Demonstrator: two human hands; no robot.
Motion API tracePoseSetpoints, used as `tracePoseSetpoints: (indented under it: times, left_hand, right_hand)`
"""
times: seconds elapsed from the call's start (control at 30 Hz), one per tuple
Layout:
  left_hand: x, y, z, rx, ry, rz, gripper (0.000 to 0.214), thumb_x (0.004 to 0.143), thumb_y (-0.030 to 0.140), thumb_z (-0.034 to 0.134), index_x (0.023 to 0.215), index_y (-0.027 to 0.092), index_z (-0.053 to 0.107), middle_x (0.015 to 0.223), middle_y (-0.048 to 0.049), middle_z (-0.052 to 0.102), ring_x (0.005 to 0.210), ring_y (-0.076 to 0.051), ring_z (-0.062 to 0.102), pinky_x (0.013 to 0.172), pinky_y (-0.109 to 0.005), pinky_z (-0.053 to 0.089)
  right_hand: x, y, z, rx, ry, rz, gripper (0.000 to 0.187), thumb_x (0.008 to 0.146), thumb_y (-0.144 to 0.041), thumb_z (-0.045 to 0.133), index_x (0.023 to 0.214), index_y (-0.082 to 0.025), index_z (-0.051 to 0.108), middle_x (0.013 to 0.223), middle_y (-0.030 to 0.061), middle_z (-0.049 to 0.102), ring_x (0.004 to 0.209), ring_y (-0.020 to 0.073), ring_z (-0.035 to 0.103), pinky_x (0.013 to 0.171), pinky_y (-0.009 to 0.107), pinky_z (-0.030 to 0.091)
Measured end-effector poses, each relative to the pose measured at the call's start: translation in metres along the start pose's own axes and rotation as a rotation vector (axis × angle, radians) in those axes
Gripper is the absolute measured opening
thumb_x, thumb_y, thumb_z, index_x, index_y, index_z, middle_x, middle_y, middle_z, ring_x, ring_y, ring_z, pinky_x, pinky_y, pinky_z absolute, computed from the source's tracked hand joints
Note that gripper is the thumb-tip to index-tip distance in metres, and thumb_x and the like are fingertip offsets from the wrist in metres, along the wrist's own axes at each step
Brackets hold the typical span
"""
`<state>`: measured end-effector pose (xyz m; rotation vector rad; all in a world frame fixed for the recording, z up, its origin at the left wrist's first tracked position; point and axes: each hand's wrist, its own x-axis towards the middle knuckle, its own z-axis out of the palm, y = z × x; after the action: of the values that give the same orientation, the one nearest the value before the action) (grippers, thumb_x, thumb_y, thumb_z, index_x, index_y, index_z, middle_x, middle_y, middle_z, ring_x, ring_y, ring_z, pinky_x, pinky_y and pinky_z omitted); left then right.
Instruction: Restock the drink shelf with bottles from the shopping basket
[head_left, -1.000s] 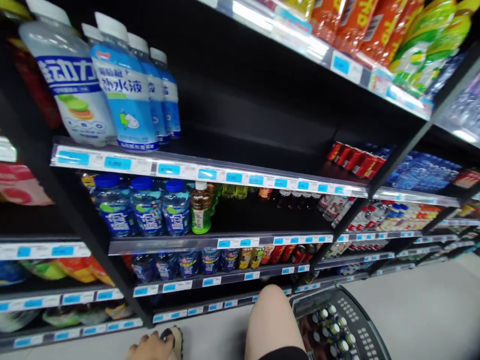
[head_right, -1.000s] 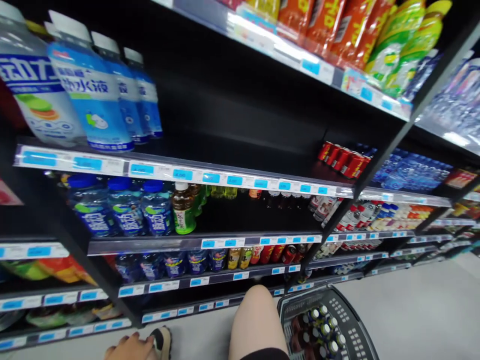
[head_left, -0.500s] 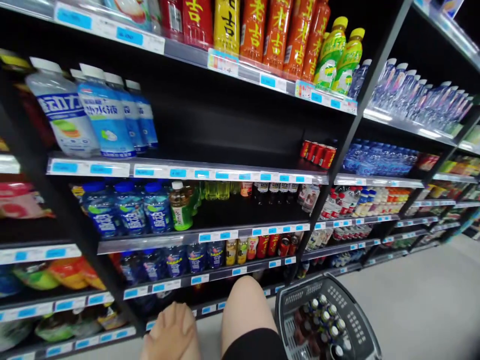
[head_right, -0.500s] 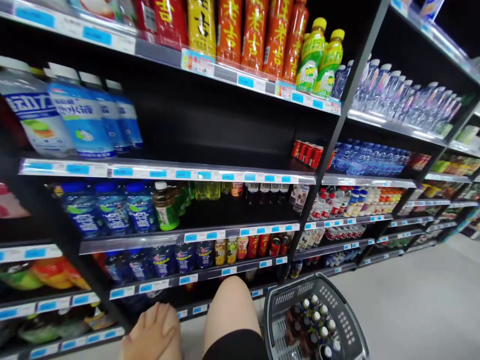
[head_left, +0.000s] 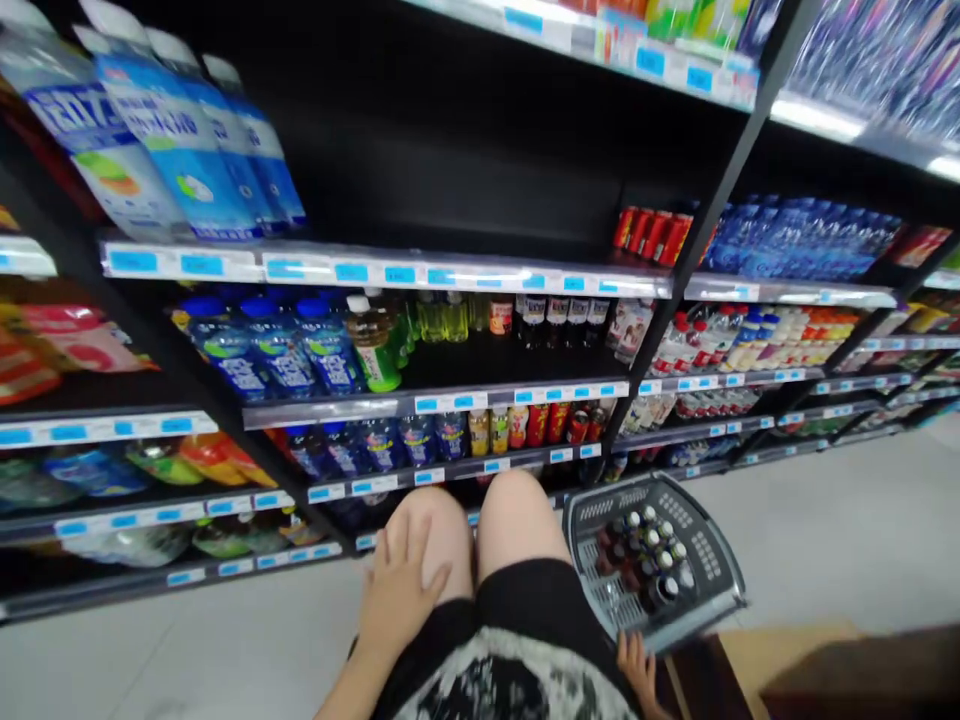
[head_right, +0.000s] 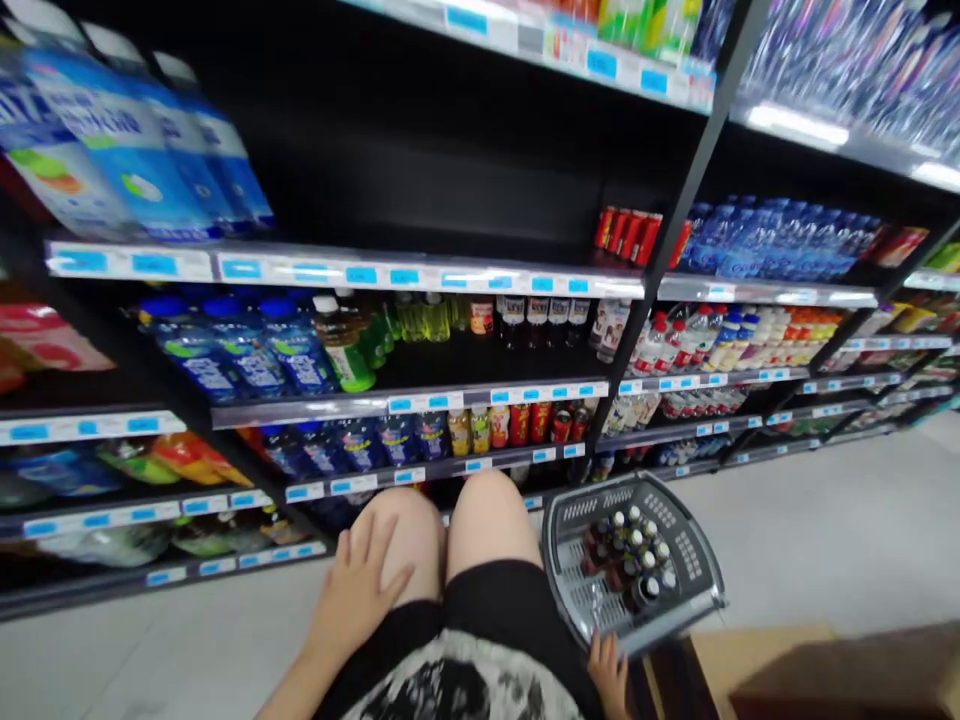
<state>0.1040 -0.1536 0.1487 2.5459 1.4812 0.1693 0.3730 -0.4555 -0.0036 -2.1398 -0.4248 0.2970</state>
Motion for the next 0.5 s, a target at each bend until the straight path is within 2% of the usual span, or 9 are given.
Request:
tracePoseSetpoints:
  times: [0.07, 0.13, 0.2, 0.27, 0.33, 0.43, 0.5]
  left_hand:
    - [-0.007, 0.013, 0.007, -0.021, -0.039, 0.009, 0.073, 0.101, 0.048, 0.042, 0.167, 0.019, 0.032, 0.176, -0.0122, 0.013, 0.158, -0.049, 0.015, 0.116, -0.072, 0.034]
    - [-0.008, 0.015, 0.018, -0.066, -0.092, 0.000, 0.074, 0.102, 0.049, 0.041, 0.168, 0.018, 0.030, 0.177, -0.0114, 0.013, 0.158, -0.048, 0.015, 0.117, -0.070, 0.034]
    - [-0.002, 0.009, 0.029, -0.110, -0.148, -0.026, 0.075, 0.101, 0.051, 0.043, 0.168, 0.018, 0.031, 0.176, -0.0114, 0.015, 0.158, -0.047, 0.018, 0.119, -0.066, 0.035]
    - [0.009, -0.003, 0.041, -0.138, -0.168, -0.053, 0.077, 0.101, 0.055, 0.043, 0.167, 0.019, 0.032, 0.176, -0.0111, 0.017, 0.157, -0.047, 0.020, 0.121, -0.065, 0.033]
    - [0.018, -0.016, 0.050, -0.160, -0.139, -0.074, 0.081, 0.099, 0.060, 0.044, 0.168, 0.019, 0.032, 0.176, -0.0121, 0.017, 0.157, -0.047, 0.020, 0.123, -0.064, 0.030]
    - [0.023, -0.033, 0.057, -0.204, -0.104, -0.085, 0.087, 0.096, 0.066, 0.043, 0.167, 0.016, 0.032, 0.175, -0.0156, 0.021, 0.157, -0.044, 0.023, 0.126, -0.061, 0.027]
    - [0.020, -0.039, 0.057, -0.231, -0.099, -0.082, 0.089, 0.095, 0.069, 0.042, 0.165, 0.016, 0.035, 0.174, -0.0155, 0.023, 0.157, -0.042, 0.025, 0.127, -0.058, 0.025]
  right_hand:
    - [-0.018, 0.026, 0.002, -0.146, -0.042, 0.114, 0.026, 0.088, -0.045, 0.080, 0.108, -0.031, 0.072, 0.114, 0.0072, 0.072, 0.120, 0.0345, 0.067, 0.094, 0.056, 0.057]
    - [-0.022, 0.048, 0.007, -0.262, -0.088, 0.177, 0.009, 0.090, -0.032, 0.071, 0.098, -0.029, 0.073, 0.109, 0.0081, 0.074, 0.127, 0.0359, 0.064, 0.111, 0.059, 0.044]
    - [-0.019, 0.064, 0.015, -0.351, -0.126, 0.200, 0.017, 0.087, -0.024, 0.064, 0.098, -0.029, 0.075, 0.115, 0.0102, 0.074, 0.137, 0.0384, 0.057, 0.116, 0.056, 0.036]
    - [-0.016, 0.076, 0.021, -0.435, -0.163, 0.212, 0.030, 0.086, -0.021, 0.059, 0.112, -0.025, 0.075, 0.128, 0.0143, 0.071, 0.144, 0.0396, 0.049, 0.120, 0.055, 0.029]
    - [-0.017, 0.084, 0.024, -0.510, -0.203, 0.207, 0.041, 0.089, -0.020, 0.056, 0.127, -0.018, 0.070, 0.141, 0.0184, 0.064, 0.150, 0.0393, 0.042, 0.123, 0.053, 0.024]
    - [-0.019, 0.087, 0.021, -0.600, -0.270, 0.179, 0.045, 0.099, -0.028, 0.054, 0.141, -0.012, 0.061, 0.150, 0.0192, 0.058, 0.153, 0.0369, 0.036, 0.126, 0.049, 0.018]
    - [-0.011, 0.089, 0.018, -0.649, -0.316, 0.184, 0.045, 0.105, -0.039, 0.050, 0.137, -0.010, 0.063, 0.146, 0.0200, 0.061, 0.150, 0.0374, 0.038, 0.126, 0.049, 0.018]
